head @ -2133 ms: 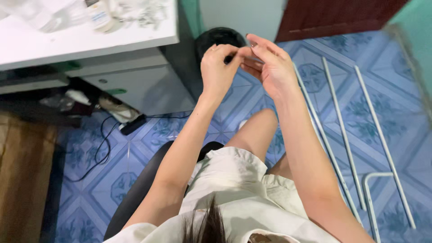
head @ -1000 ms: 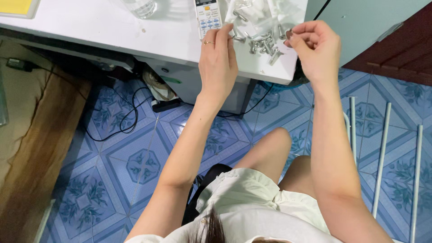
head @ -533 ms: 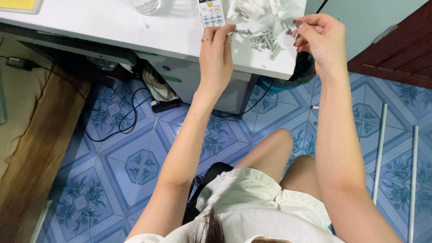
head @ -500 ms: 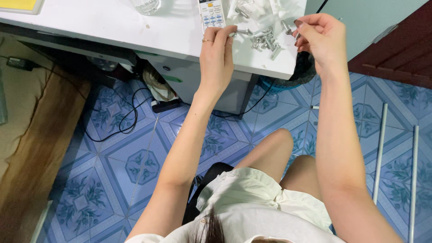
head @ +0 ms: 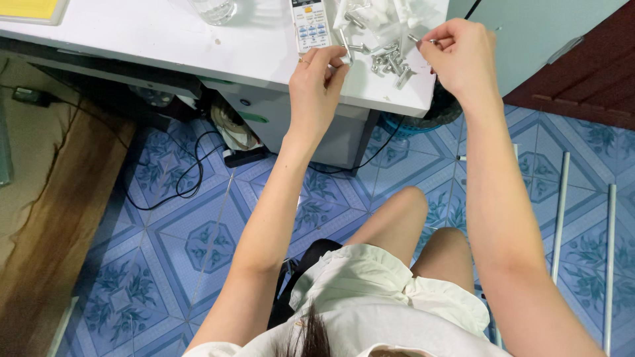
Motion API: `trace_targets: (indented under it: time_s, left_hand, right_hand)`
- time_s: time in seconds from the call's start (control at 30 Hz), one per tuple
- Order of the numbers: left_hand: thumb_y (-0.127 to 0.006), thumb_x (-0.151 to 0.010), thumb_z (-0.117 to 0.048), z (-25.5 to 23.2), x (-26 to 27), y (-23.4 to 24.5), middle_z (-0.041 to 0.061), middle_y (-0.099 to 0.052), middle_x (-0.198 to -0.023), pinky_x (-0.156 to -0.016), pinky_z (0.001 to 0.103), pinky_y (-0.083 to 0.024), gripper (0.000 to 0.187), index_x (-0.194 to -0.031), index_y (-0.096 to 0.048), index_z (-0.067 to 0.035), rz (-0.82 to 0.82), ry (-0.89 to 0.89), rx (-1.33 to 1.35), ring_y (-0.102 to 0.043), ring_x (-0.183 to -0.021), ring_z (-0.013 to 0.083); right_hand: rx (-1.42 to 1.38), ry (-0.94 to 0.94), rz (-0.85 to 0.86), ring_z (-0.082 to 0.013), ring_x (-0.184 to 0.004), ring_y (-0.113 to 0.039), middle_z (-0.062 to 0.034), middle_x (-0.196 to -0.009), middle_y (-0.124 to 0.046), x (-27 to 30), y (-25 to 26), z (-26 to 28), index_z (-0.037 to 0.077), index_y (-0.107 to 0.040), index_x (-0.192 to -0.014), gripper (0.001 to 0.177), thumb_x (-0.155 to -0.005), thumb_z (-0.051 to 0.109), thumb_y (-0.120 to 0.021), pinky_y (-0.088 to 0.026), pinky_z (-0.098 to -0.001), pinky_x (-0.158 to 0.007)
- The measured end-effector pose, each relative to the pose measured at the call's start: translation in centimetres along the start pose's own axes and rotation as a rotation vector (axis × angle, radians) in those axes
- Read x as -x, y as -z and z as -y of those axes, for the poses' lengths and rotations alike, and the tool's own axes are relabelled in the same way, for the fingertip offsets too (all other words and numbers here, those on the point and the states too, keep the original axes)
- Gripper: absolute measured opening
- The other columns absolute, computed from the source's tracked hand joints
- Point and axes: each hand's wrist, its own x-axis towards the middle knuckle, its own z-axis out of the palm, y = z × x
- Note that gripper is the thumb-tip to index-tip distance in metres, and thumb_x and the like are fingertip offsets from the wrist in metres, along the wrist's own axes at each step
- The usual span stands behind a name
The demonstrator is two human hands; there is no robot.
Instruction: The person assembles a white metal frame by inserting bolts and nuts into pre-drilled holes on the frame pieces. They tighten the fasteners by hand and arrange the frame components on the floor.
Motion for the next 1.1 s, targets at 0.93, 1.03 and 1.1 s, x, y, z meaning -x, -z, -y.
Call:
trace_targets:
  time_s: [0.93, 1.03, 1.1]
  left_hand:
    - [-0.068, -0.098, -0.004, 2.5, -1.5, -1.0, 0.015, -0.061, -0.104, -0.091, 0.040, -0.064, 0.023, -0.106, -0.046, 0.000, -0.488, 0.382, 0.972, -0.074, -0.096, 0.0276]
    - [-0.067, -0.099, -0.005, 2.5, -2.0, -2.2, 0.015, -0.060, -0.102, -0.089, 0.040, -0.063, 0.023, -0.106, -0.046, 0.001, -0.527, 0.360, 0.912, -0.073, -0.092, 0.0263]
    - [-0.067, -0.101, -0.006, 2.4, -2.1, -3.2, 0.015, -0.061, -0.101, -0.094, 0.040, -0.063, 0.021, -0.106, -0.047, 0.000, -0.488, 0.318, 0.922, -0.073, -0.094, 0.0248]
  right_hand:
    - [0.105, 0.019, -0.109, -0.0195, -0.071, -0.071, -0.0135, -0.081, -0.075, 0.5, -1.6, 2.3, 0.002, -0.079, -0.096, 0.012, -0.090, 0.013, -0.081, -0.055, -0.0343, -0.067]
    - [0.072, 0.075, -0.088, -0.0182, -0.072, -0.072, -0.0121, -0.084, -0.076, 0.3, -1.6, 2.4, 0.002, -0.079, -0.101, 0.014, -0.093, 0.013, -0.081, -0.056, -0.0323, -0.068]
    - [-0.039, 0.014, -0.053, -0.0171, -0.073, -0.070, -0.0113, -0.086, -0.075, 0.2, -1.1, 2.2, 0.001, -0.077, -0.108, 0.016, -0.096, 0.012, -0.076, -0.055, -0.0305, -0.065]
